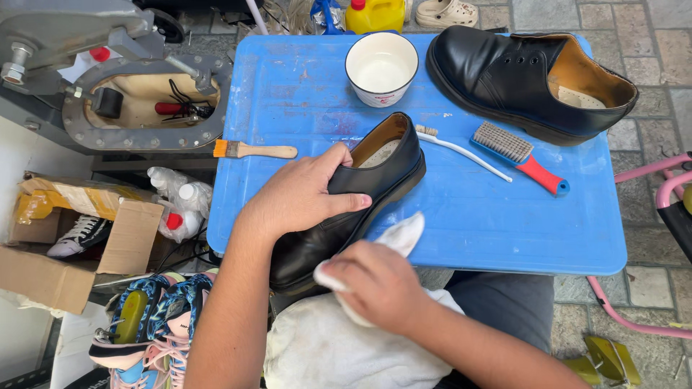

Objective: The person cleans the sole of a black leather shoe using a brush and a white cloth. They then wipe the upper part of the shoe with the cloth and use a toothbrush to scrub the welt area. The person finishes by wiping the shoe again with the cloth.

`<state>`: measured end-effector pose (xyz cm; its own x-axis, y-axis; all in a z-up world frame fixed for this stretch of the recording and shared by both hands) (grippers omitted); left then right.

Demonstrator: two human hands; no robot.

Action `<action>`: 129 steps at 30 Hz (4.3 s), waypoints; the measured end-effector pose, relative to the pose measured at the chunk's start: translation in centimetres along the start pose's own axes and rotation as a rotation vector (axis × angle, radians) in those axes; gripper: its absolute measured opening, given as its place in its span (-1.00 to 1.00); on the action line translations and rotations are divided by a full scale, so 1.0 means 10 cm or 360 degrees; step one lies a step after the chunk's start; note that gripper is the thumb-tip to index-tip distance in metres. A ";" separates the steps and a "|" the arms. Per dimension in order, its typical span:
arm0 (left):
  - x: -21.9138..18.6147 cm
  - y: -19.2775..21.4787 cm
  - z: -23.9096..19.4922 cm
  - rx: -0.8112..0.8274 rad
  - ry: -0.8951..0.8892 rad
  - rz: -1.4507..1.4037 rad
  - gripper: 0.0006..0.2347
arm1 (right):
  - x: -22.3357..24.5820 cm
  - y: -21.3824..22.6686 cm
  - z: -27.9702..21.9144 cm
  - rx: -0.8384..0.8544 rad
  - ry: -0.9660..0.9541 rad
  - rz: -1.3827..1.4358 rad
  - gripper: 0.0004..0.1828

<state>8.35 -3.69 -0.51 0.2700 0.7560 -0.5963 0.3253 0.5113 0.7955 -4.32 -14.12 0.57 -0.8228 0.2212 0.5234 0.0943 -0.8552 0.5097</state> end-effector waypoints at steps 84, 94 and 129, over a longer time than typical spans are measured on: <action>0.11 0.01 0.07 0.0277 -0.0036 -0.0142 -0.49 | -1.04 0.98 -0.29 -0.0471 -0.0738 -0.0503 -0.80; 0.18 0.21 0.13 0.0415 0.0105 0.0029 -0.54 | -0.89 0.77 -0.71 0.0948 -0.1466 -0.0067 -0.74; -0.02 0.18 -0.95 -0.0868 -0.0066 0.0451 -0.30 | -0.56 1.27 0.21 0.0130 -0.0434 -0.0002 -0.29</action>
<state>0.30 0.99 2.09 0.3164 0.8823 -0.3486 -0.2720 0.4364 0.8576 2.62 -25.28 5.55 -0.6430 0.3496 0.6814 0.1475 -0.8165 0.5581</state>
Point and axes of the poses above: each hand's wrist, its own z-axis towards the middle knuckle, its own y-axis out of the back of the hand, x = y × z, the point moved 9 cm from there along z, towards the middle knuckle, and after that the axes turned 3 degrees about z, right-handed, at the moved point
